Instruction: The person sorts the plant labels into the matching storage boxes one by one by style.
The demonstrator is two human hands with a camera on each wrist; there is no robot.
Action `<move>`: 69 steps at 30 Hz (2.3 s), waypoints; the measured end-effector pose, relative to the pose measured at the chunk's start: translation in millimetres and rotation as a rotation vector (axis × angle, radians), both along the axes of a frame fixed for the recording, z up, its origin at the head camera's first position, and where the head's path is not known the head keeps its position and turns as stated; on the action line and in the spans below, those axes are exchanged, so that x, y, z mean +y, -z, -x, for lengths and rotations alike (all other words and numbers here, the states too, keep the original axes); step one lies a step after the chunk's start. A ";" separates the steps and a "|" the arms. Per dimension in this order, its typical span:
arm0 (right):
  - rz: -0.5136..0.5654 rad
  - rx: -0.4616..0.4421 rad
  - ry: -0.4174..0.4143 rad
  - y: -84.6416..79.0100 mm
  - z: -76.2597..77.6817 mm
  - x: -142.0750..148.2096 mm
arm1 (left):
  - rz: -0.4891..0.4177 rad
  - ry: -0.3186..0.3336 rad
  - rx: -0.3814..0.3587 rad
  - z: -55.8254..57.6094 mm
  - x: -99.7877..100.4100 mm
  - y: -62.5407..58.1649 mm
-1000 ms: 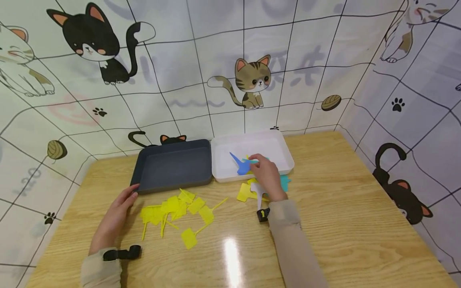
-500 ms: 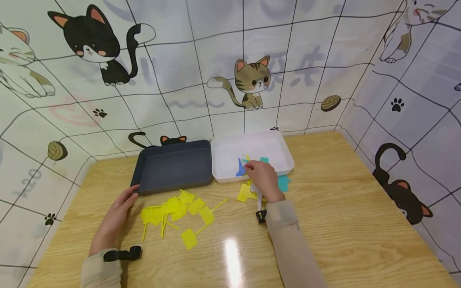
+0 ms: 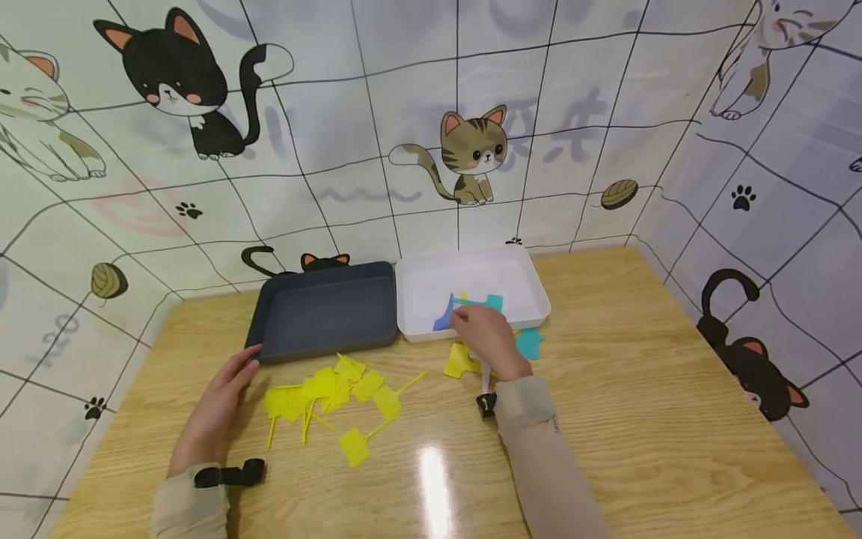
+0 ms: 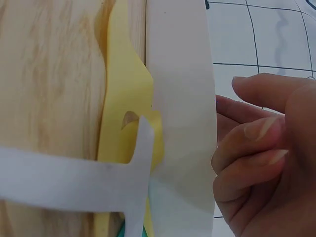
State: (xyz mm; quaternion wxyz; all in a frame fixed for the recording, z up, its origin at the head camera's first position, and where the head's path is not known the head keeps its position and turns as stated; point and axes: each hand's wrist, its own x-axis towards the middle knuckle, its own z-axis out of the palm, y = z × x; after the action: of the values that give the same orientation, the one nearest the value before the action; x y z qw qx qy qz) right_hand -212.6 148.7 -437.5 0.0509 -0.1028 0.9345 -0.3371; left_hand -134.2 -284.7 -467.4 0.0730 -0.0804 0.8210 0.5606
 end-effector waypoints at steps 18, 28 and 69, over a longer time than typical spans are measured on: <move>0.077 -0.118 0.012 10.9 0.9 -5.1 | 0.006 0.010 0.020 2.3 0.7 -2.9; 0.041 -0.073 0.025 13.4 -0.7 -7.1 | -0.003 0.011 0.016 1.6 0.3 -1.4; 0.159 0.219 0.060 2.6 4.6 0.4 | -0.015 -0.007 0.025 -0.7 -2.8 -1.5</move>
State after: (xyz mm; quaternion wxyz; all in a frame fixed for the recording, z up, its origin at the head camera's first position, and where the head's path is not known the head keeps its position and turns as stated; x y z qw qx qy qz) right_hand -217.2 149.0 -440.1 -0.0699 -0.1146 0.9074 -0.3982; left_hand -133.5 -287.4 -465.9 0.0615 -0.0760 0.8173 0.5679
